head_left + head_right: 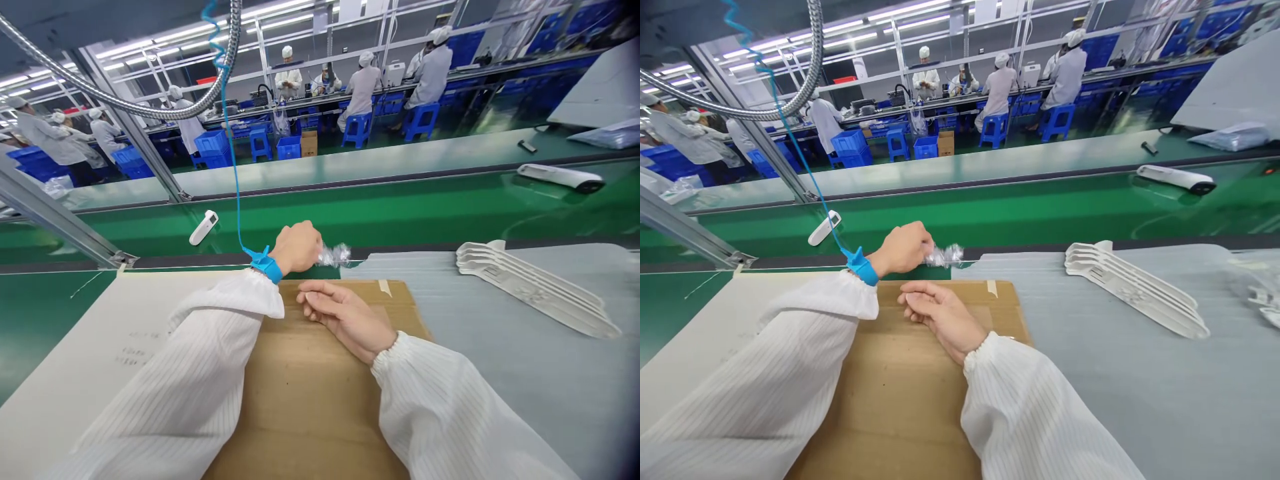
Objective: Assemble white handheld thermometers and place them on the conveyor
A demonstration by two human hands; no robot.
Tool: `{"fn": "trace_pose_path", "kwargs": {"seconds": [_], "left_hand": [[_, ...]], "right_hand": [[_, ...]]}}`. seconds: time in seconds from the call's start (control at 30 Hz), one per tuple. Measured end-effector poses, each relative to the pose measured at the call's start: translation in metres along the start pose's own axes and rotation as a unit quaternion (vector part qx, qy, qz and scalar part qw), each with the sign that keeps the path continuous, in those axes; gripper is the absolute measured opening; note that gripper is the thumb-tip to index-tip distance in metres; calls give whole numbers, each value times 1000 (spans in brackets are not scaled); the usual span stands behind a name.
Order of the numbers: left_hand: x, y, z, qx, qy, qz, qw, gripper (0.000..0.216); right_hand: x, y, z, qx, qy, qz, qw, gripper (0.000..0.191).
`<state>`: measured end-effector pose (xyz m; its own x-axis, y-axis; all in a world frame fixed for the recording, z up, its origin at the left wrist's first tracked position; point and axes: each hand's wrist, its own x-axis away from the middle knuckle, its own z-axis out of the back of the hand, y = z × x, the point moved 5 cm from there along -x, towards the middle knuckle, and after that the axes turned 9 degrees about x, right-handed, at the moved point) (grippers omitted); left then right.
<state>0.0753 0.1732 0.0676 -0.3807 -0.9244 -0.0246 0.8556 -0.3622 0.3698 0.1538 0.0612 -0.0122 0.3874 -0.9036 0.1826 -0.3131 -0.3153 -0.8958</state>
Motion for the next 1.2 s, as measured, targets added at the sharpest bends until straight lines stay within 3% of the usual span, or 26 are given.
{"fn": "trace_pose_path", "kwargs": {"seconds": [0.13, 0.17, 0.23, 0.3, 0.33, 0.37, 0.53, 0.6, 0.67, 0.73, 0.8, 0.87, 1.0, 1.2], "left_hand": [[-6, -7, 40, 21, 81, 67, 994, 30], [-7, -9, 47, 28, 64, 66, 995, 27], [-6, -12, 47, 21, -36, 60, 997, 17], [0, -18, 35, -8, -134, 72, 988, 9], [4, -23, 27, -21, -151, 83, 985, 8], [8, -27, 21, -31, -140, 92, 985, 11], [33, -53, 4, -40, 30, 113, 992, 50], [46, -67, 7, 37, 114, 130, 984, 45], [63, -82, 8, 171, 209, 167, 948, 31], [80, -95, 1, 288, 289, 212, 888, 25], [95, -98, -12, 330, 344, 237, 847, 21], [104, -89, -24, 297, 367, 213, 856, 18], [107, -58, -39, 199, 332, 114, 915, 21], [105, -54, -42, 207, 308, 116, 921, 22]], "right_hand": [[0, 0, -1, -18, 5, -9, 1000, 34], [0, 0, -1, -19, 4, -9, 1000, 35], [0, 1, -1, -17, 1, -10, 1000, 35], [0, 2, 0, -9, -1, -9, 1000, 33], [-1, 2, 1, -6, -2, -8, 1000, 32], [-1, 2, 1, -3, -2, -7, 1000, 30], [-2, 0, 3, -23, 9, -4, 1000, 27], [-3, -1, 5, -51, 26, 4, 998, 25], [-3, -1, 9, -87, 54, 2, 995, 26], [-3, 0, 12, -121, 82, -8, 989, 32], [-3, 0, 15, -146, 105, -14, 984, 36], [-2, -1, 16, -162, 121, -16, 979, 32], [-1, -4, 14, -167, 133, -24, 977, 20], [0, -2, 18, -153, 150, -21, 977, 38]]}}
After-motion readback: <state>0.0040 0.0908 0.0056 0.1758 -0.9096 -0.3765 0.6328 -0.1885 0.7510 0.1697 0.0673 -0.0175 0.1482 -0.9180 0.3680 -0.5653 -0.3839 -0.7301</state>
